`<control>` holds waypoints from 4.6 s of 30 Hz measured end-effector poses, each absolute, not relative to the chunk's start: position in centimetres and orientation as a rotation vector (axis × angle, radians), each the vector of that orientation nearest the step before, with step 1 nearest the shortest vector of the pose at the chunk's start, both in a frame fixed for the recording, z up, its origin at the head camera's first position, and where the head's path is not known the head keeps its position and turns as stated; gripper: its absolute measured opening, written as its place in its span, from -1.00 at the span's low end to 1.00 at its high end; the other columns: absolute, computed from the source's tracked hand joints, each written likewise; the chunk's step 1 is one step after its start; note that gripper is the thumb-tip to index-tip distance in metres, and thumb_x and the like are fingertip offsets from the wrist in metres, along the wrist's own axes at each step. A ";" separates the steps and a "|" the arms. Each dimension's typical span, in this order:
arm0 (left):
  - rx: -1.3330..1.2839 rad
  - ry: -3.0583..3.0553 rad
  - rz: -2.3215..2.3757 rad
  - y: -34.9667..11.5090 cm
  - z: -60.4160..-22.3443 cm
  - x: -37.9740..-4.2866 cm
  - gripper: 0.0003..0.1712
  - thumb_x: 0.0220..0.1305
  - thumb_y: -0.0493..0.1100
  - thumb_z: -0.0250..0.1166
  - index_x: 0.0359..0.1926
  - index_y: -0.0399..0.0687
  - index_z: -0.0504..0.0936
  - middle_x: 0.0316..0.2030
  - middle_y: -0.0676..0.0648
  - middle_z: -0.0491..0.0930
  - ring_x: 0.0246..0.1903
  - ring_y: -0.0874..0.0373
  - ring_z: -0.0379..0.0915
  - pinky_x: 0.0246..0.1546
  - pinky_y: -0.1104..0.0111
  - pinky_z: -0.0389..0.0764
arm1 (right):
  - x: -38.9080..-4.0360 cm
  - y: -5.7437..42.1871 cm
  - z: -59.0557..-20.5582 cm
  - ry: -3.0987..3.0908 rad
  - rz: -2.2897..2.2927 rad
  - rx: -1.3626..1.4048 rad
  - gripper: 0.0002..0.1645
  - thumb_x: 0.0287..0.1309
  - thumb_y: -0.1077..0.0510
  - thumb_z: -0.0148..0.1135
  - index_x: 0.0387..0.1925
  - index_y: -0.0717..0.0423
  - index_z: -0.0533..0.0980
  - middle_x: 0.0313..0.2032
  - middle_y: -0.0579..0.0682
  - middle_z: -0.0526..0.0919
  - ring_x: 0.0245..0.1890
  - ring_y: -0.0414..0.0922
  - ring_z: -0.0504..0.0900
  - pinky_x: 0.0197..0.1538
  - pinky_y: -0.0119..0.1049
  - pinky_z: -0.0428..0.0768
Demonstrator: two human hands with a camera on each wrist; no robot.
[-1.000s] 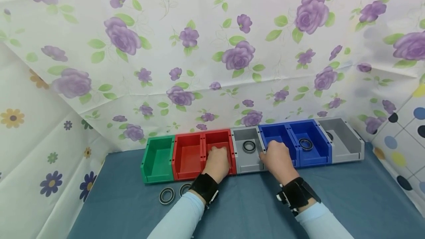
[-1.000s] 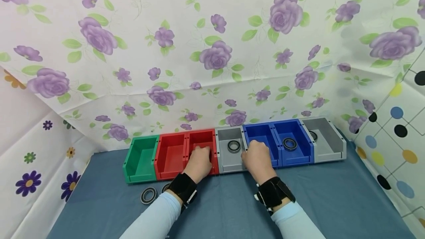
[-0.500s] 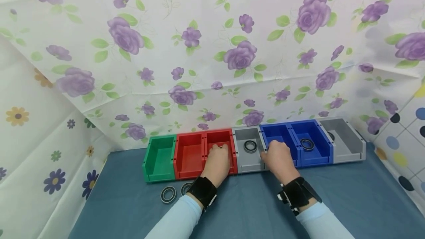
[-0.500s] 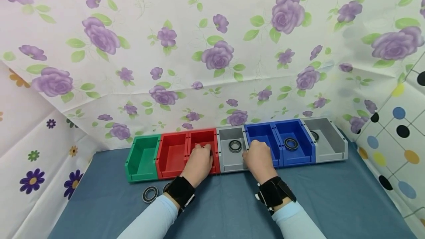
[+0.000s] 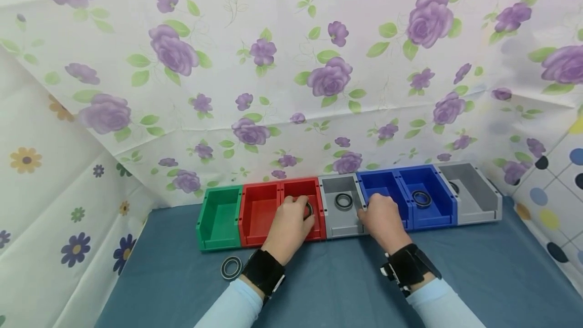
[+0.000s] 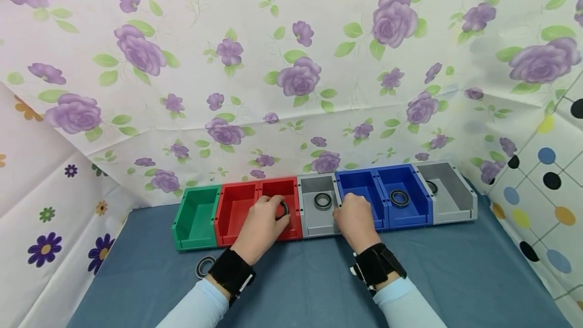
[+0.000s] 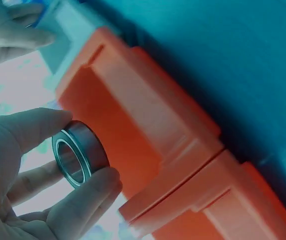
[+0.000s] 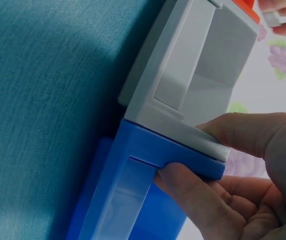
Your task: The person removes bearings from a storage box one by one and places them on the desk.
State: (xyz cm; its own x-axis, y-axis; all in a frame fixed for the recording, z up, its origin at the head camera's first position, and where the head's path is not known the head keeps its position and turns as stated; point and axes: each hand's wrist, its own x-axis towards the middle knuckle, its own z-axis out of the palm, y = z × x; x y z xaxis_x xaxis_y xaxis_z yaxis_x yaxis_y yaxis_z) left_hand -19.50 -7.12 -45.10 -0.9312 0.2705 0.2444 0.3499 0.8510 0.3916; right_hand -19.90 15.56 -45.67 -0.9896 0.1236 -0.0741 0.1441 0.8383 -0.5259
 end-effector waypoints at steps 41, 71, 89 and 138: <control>-0.540 -2.444 -0.916 -11.9 -43.5 -15.5 -0.32 0.08 0.02 0.37 0.23 0.05 0.41 0.08 -0.02 0.39 0.02 0.22 0.34 -0.12 0.42 0.43 | -19.8 15.5 -45.7 2.985 -0.844 0.208 -0.72 0.12 0.05 0.22 -0.58 0.13 0.48 -0.69 -0.04 0.44 -0.69 -0.16 0.43 -0.67 -0.34 0.40; -0.590 -2.958 -0.688 -11.2 -48.5 -12.8 -0.41 -0.06 -0.09 0.46 0.06 -0.03 0.54 -0.10 -0.02 0.46 -0.19 0.21 0.43 -0.23 0.32 0.54 | -20.1 15.6 -45.9 2.988 -0.823 0.236 -0.74 0.11 0.03 0.24 -0.47 0.18 0.53 -0.64 -0.03 0.48 -0.65 -0.15 0.46 -0.63 -0.35 0.44; -0.640 -3.117 -0.503 -11.0 -49.0 -13.2 -0.44 -0.07 -0.14 0.44 0.04 -0.07 0.56 -0.15 -0.02 0.49 -0.19 0.20 0.42 -0.21 0.31 0.54 | -19.9 15.5 -45.9 2.992 -0.836 0.229 -0.74 0.11 0.03 0.24 -0.52 0.14 0.51 -0.67 -0.04 0.47 -0.68 -0.15 0.45 -0.65 -0.34 0.42; -0.428 -2.672 -0.805 -12.3 -43.6 -17.1 -0.30 0.10 0.10 0.33 0.24 -0.03 0.41 0.12 -0.08 0.44 0.08 0.09 0.37 -0.14 0.29 0.47 | -20.0 15.6 -45.8 2.985 -0.850 0.249 -0.74 0.11 0.04 0.25 -0.50 0.16 0.53 -0.66 -0.03 0.47 -0.67 -0.14 0.45 -0.65 -0.34 0.43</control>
